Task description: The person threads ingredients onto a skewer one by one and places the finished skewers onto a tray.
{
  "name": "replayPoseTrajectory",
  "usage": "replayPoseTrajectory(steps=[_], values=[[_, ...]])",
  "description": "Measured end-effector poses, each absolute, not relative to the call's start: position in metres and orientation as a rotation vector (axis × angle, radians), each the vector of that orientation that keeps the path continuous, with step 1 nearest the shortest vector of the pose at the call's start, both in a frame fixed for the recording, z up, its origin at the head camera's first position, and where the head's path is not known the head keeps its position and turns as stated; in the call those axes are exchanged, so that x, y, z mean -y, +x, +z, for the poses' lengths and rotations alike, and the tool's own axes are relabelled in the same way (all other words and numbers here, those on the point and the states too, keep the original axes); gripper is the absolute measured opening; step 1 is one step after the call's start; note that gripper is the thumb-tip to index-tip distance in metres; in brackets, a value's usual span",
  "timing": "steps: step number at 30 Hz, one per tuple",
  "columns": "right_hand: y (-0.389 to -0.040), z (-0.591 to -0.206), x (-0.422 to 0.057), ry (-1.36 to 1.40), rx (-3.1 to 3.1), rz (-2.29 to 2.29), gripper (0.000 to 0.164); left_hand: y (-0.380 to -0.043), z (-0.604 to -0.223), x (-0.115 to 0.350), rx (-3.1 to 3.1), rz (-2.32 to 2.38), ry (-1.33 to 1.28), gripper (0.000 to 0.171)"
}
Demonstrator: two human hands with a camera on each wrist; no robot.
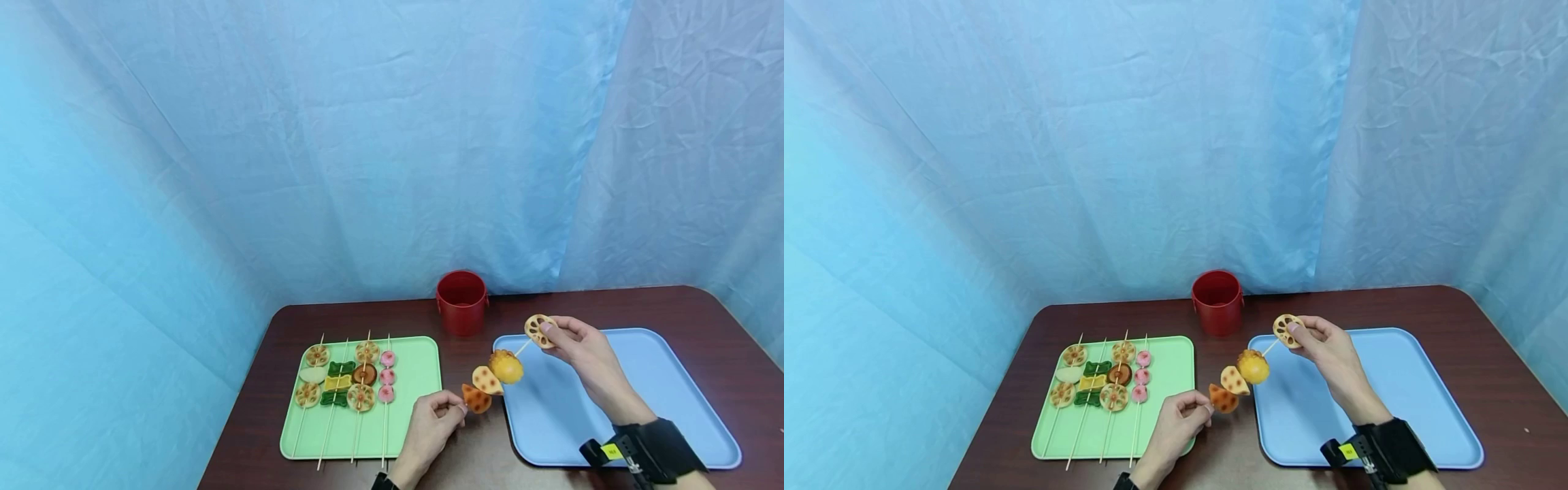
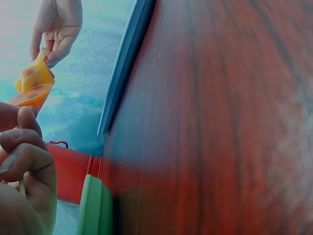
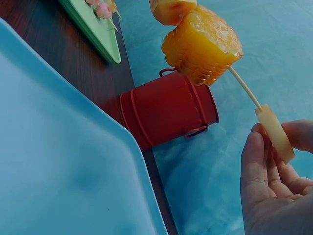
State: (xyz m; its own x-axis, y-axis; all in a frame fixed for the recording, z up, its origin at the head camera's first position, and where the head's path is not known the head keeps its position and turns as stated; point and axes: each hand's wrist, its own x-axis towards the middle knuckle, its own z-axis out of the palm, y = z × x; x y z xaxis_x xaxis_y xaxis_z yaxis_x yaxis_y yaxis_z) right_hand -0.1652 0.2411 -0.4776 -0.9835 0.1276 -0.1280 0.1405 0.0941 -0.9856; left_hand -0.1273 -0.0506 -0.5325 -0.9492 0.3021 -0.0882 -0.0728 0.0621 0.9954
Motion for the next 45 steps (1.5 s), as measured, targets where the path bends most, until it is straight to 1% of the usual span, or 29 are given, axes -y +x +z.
replayPoseTrajectory(steps=[7, 19, 26, 30, 36, 39, 45], values=[[-0.163, -0.477, -0.24, 0.272, -2.363, -2.063, 0.066, -0.126, -0.532, 0.051, -2.077, 1.964, 0.238, 0.022], [-0.16, -0.479, -0.228, 0.293, -2.27, -2.058, 0.065, -0.126, -0.531, 0.05, -2.067, 1.975, 0.24, 0.019], [-0.158, -0.481, -0.219, 0.291, -2.235, -2.032, 0.064, -0.126, -0.529, 0.052, -2.11, 1.943, 0.342, 0.018], [-0.158, -0.481, -0.217, 0.302, -2.242, -2.019, 0.065, -0.127, -0.527, 0.051, -2.209, 1.904, 0.32, 0.014], [-0.158, -0.482, -0.214, 0.283, -2.202, -2.027, 0.056, -0.127, -0.526, 0.048, -2.197, 1.903, 0.205, 0.003], [-0.158, -0.483, -0.212, 0.293, -2.198, -2.016, 0.056, -0.127, -0.526, 0.048, -2.197, 1.871, 0.211, 0.006], [-0.156, -0.484, -0.21, 0.303, -2.19, -1.985, 0.055, -0.129, -0.527, 0.053, -2.31, 1.736, 0.337, 0.009]])
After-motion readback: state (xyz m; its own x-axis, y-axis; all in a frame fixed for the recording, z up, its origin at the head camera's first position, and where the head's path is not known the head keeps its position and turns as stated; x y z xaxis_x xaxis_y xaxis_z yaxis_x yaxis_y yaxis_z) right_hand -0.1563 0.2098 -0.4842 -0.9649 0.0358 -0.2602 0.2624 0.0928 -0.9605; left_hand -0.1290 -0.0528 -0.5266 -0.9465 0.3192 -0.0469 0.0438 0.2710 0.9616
